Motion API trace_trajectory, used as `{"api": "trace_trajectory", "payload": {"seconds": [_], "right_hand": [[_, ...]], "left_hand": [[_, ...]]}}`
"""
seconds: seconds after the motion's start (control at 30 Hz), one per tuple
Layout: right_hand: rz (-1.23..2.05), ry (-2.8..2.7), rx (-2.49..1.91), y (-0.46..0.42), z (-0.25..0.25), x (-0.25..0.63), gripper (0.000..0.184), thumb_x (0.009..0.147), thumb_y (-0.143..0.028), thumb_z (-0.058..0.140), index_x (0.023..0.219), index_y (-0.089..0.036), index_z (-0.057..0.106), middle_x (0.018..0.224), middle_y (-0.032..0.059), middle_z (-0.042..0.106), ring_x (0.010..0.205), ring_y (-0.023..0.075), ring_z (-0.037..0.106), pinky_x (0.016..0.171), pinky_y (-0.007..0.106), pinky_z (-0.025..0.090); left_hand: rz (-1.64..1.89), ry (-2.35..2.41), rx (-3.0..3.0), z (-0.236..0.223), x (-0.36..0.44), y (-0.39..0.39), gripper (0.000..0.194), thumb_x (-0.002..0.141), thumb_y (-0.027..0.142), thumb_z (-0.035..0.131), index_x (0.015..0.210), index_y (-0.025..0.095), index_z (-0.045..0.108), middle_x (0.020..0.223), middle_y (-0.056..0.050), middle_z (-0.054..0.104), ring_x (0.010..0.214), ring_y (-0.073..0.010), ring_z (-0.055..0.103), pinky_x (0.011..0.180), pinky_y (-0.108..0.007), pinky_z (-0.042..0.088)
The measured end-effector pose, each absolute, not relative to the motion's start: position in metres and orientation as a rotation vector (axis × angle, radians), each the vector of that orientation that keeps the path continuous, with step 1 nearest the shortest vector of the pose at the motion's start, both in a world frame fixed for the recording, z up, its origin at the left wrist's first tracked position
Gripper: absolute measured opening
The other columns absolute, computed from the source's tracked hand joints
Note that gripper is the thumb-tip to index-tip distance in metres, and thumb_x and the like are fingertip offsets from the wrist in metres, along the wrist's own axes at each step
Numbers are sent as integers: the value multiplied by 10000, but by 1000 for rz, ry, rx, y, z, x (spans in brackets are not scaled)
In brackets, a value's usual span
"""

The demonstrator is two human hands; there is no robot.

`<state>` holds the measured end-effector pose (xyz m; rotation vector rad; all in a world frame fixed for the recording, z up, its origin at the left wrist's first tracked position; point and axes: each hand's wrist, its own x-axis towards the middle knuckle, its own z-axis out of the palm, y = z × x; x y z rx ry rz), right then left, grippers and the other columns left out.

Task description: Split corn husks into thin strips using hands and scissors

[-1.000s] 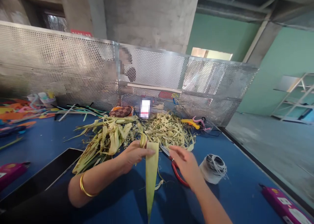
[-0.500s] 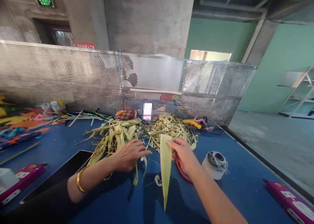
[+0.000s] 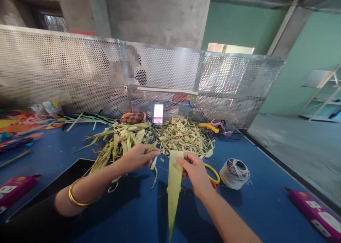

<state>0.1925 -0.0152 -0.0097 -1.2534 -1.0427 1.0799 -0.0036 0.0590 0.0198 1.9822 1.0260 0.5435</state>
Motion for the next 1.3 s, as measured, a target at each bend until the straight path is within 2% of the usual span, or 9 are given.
{"api": "trace_trajectory", "payload": {"seconds": [0.1, 0.17, 0.27, 0.33, 0.4, 0.53, 0.63, 1.03, 1.3], "right_hand": [[1105, -1015, -1271, -16, -9, 195, 386, 583, -487, 755, 609, -179, 523, 489, -57, 472, 434, 82, 411, 398, 207, 309], [1076, -1073, -1278, -17, -8, 194, 385, 594, -499, 743, 595, -181, 526, 488, -54, 472, 437, 86, 410, 403, 215, 322], [1047, -1153, -1269, -21, -10, 189, 370, 632, -513, 715, 627, -186, 543, 512, -49, 497, 435, 92, 420, 406, 227, 338], [1031, -1185, -1254, -22, -11, 186, 349, 657, -490, 709, 632, -195, 524, 521, -54, 498, 439, 96, 433, 409, 229, 349], [998, -1203, -1259, -23, -12, 186, 337, 665, -449, 715, 608, -201, 494, 507, -62, 482, 442, 98, 443, 417, 228, 365], [1107, -1112, -1215, -25, -6, 187, 296, 646, -414, 716, 626, -189, 524, 553, -49, 517, 510, 105, 497, 483, 227, 428], [1274, -1055, -1183, -25, 0, 187, 302, 622, -425, 713, 659, -182, 538, 594, -28, 567, 551, 113, 535, 529, 236, 460], [1121, -1103, -1291, -22, -9, 187, 287, 604, -396, 739, 628, -194, 537, 494, -61, 523, 456, 103, 499, 469, 234, 413], [1169, -1170, -1302, -21, -7, 191, 342, 668, -499, 683, 673, -175, 571, 557, -36, 557, 492, 103, 527, 501, 241, 414]], "left_hand": [[477, 1188, 1897, 20, -13, 69, 602, 673, 564, 625, 1096, 138, 576, 732, -44, 667, 509, -156, 551, 516, -269, 408], [673, 1295, 2012, 21, -12, 67, 720, 613, 448, 716, 1231, 141, 510, 972, -110, 671, 789, -235, 623, 678, -316, 457], [1035, 1189, 2083, 21, 2, 53, 520, 746, 373, 615, 1233, 206, 540, 1121, -99, 633, 1029, -247, 565, 858, -341, 427], [822, 1006, 1859, 17, 18, 41, 445, 729, 446, 635, 1094, 192, 624, 920, -64, 684, 874, -218, 613, 776, -321, 462], [561, 815, 1491, 10, 32, 32, 453, 670, 493, 682, 963, 147, 658, 898, -77, 688, 837, -218, 639, 718, -306, 484], [674, 753, 1208, 2, 45, 27, 433, 542, 414, 785, 840, 133, 645, 792, -50, 681, 682, -167, 636, 650, -275, 481], [708, 813, 1276, 1, 41, 30, 326, 560, 352, 771, 769, 141, 636, 724, -25, 669, 629, -135, 600, 585, -232, 440], [566, 757, 1160, -1, 37, 29, 382, 543, 402, 796, 776, 138, 649, 704, -37, 679, 624, -159, 611, 639, -279, 458], [549, 836, 1138, -4, 36, 28, 257, 564, 335, 766, 701, 135, 681, 625, -24, 671, 558, -133, 580, 607, -265, 453]]}}
